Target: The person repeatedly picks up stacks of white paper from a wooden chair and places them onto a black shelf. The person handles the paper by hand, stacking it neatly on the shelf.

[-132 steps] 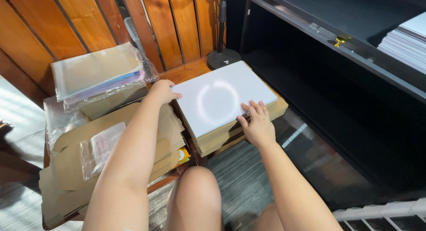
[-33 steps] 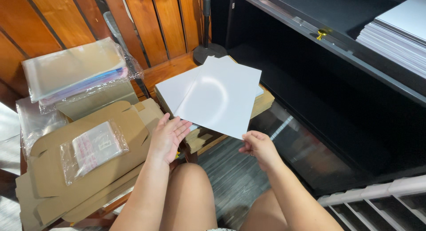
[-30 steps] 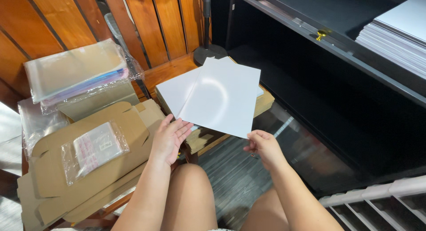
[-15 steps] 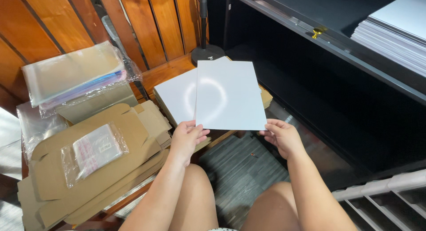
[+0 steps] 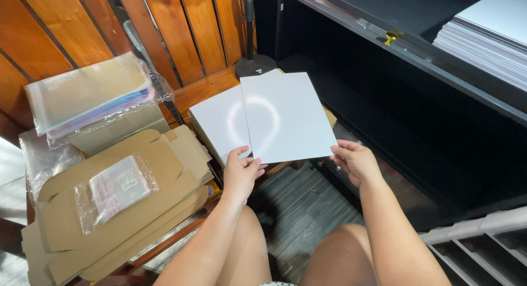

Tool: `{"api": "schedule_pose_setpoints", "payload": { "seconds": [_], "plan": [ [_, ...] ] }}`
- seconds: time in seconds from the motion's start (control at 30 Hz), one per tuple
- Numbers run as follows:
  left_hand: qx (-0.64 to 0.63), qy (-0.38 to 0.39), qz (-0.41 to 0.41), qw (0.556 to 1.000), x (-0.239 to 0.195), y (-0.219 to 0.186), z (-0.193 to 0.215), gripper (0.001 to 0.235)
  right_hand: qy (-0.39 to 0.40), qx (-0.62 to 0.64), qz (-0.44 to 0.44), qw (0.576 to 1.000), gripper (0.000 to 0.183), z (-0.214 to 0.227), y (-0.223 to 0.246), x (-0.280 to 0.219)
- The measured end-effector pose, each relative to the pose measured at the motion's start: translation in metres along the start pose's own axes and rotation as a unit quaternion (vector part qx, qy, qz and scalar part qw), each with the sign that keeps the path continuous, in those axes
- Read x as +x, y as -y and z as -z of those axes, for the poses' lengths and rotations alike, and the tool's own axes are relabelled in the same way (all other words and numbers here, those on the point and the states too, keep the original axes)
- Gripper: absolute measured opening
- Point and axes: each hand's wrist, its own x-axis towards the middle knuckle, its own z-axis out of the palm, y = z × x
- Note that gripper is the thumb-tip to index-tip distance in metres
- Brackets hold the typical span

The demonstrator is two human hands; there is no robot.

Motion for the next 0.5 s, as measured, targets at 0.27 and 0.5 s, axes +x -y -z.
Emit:
{"api": "schedule_pose_setpoints", "payload": {
  "seconds": [0.27,0.5],
  "plan": [
    [-0.029,0.017,0.0,0.999,0.02,0.017,-0.004,0.069,0.025,0.03,-0.031,0.999,0.048,0.003,0.018,-0.006],
    [-0.075,0.011,0.018,0.997,0.023,0.021,-0.002,0.069,0.064,0.054,-0.053,0.995,0.057,0.006,0.013,0.006]
  ]
}}
